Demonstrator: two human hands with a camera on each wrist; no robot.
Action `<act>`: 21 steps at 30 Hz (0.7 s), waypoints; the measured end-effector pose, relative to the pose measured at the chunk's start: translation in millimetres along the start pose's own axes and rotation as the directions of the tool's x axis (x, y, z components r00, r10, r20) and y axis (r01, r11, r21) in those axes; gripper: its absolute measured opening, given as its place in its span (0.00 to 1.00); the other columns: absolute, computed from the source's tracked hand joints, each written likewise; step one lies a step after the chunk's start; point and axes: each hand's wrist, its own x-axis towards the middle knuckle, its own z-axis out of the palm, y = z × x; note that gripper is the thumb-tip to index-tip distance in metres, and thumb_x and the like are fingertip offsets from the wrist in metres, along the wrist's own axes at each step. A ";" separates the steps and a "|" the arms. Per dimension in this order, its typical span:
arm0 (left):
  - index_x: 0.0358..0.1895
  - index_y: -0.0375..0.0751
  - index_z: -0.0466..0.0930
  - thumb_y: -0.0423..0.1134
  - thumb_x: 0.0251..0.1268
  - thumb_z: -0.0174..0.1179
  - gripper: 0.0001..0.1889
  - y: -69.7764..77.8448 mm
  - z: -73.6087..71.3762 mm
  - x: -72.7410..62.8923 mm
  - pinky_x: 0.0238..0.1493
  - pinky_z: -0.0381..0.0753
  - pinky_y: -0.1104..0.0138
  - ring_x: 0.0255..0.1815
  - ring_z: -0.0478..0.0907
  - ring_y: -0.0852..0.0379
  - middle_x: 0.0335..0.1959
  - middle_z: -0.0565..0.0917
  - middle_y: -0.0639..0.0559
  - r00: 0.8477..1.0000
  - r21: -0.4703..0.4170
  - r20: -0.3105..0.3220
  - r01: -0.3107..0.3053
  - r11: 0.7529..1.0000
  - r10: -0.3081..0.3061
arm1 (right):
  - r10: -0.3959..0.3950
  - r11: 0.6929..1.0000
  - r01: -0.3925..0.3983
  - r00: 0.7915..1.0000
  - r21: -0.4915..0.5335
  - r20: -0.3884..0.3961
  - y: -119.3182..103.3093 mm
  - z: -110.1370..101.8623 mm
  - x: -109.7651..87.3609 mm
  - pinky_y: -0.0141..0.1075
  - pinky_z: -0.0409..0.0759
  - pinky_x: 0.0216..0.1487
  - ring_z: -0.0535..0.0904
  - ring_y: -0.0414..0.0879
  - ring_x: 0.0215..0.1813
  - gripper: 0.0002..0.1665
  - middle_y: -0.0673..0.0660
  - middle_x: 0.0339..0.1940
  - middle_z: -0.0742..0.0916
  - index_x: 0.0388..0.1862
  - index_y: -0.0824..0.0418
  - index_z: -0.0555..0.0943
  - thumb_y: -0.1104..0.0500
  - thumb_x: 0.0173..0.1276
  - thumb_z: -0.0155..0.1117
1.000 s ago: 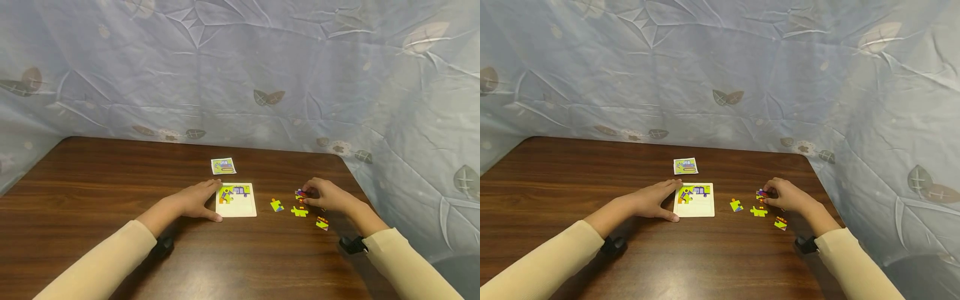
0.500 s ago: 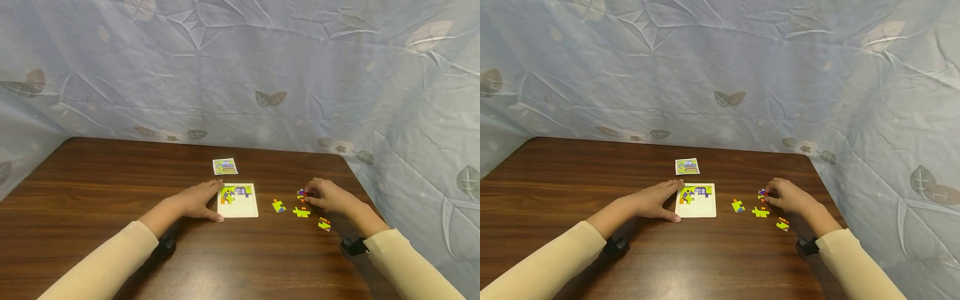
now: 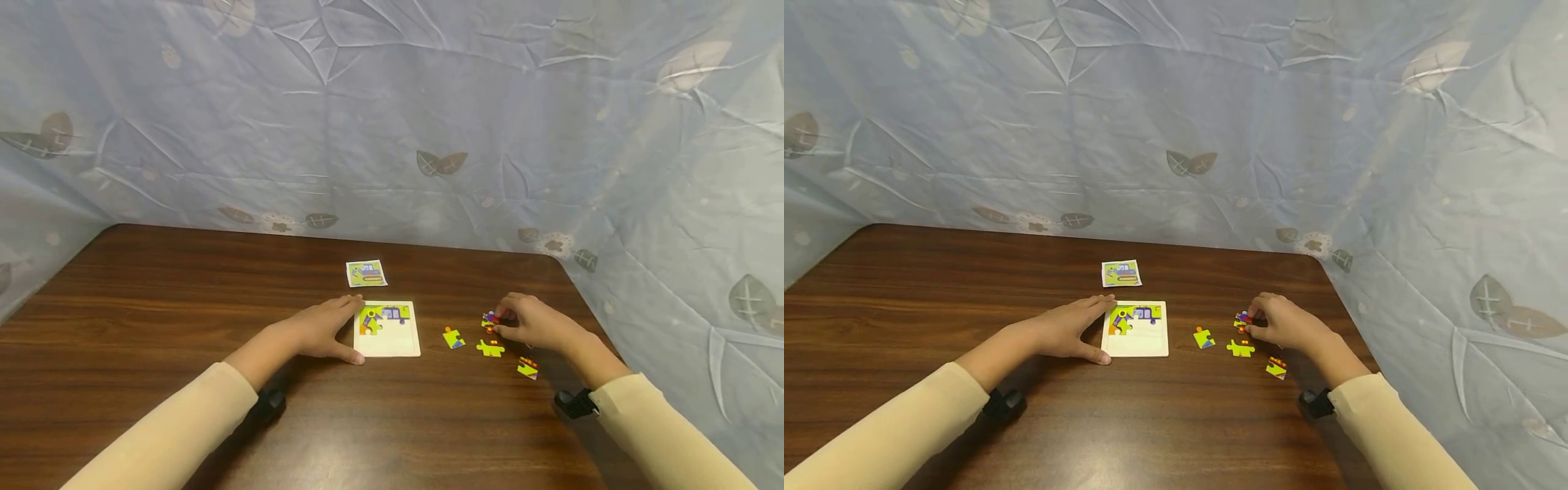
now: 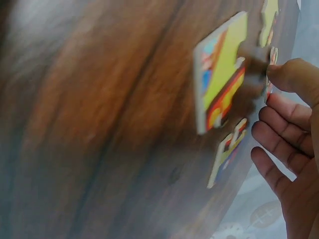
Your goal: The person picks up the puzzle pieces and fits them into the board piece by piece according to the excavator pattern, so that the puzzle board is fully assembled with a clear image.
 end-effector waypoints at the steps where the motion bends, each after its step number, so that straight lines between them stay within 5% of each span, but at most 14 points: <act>1: 0.85 0.37 0.50 0.64 0.61 0.72 0.58 -0.5 0.5 0.3 0.82 0.58 0.35 0.86 0.53 0.33 0.87 0.53 0.37 1.000 0.000 0.001 0.001 1.000 -0.001 | -0.009 1.000 0.009 1.000 0.003 -0.006 -1.6 -0.2 1.1 0.39 0.86 0.43 0.83 0.43 0.41 0.09 0.54 0.39 0.86 0.42 0.62 0.84 0.59 0.68 0.74; 9: 0.85 0.38 0.49 0.64 0.61 0.72 0.59 -2.7 3.4 0.7 0.83 0.57 0.36 0.87 0.51 0.34 0.87 0.51 0.38 1.000 -0.002 0.008 0.006 1.000 -0.006 | -0.104 0.994 0.105 0.994 0.015 -0.045 -27.6 -1.0 17.3 0.43 0.87 0.45 0.84 0.46 0.43 0.09 0.54 0.40 0.87 0.43 0.63 0.85 0.60 0.68 0.73; 21: 0.85 0.40 0.51 0.64 0.62 0.71 0.57 -3.2 1.7 1.1 0.83 0.57 0.37 0.87 0.51 0.35 0.88 0.51 0.41 1.000 0.005 0.010 0.009 1.000 -0.009 | -0.170 0.985 0.169 0.985 0.028 0.029 -93.7 1.3 49.5 0.43 0.88 0.53 0.87 0.47 0.50 0.14 0.53 0.47 0.87 0.48 0.61 0.85 0.54 0.70 0.72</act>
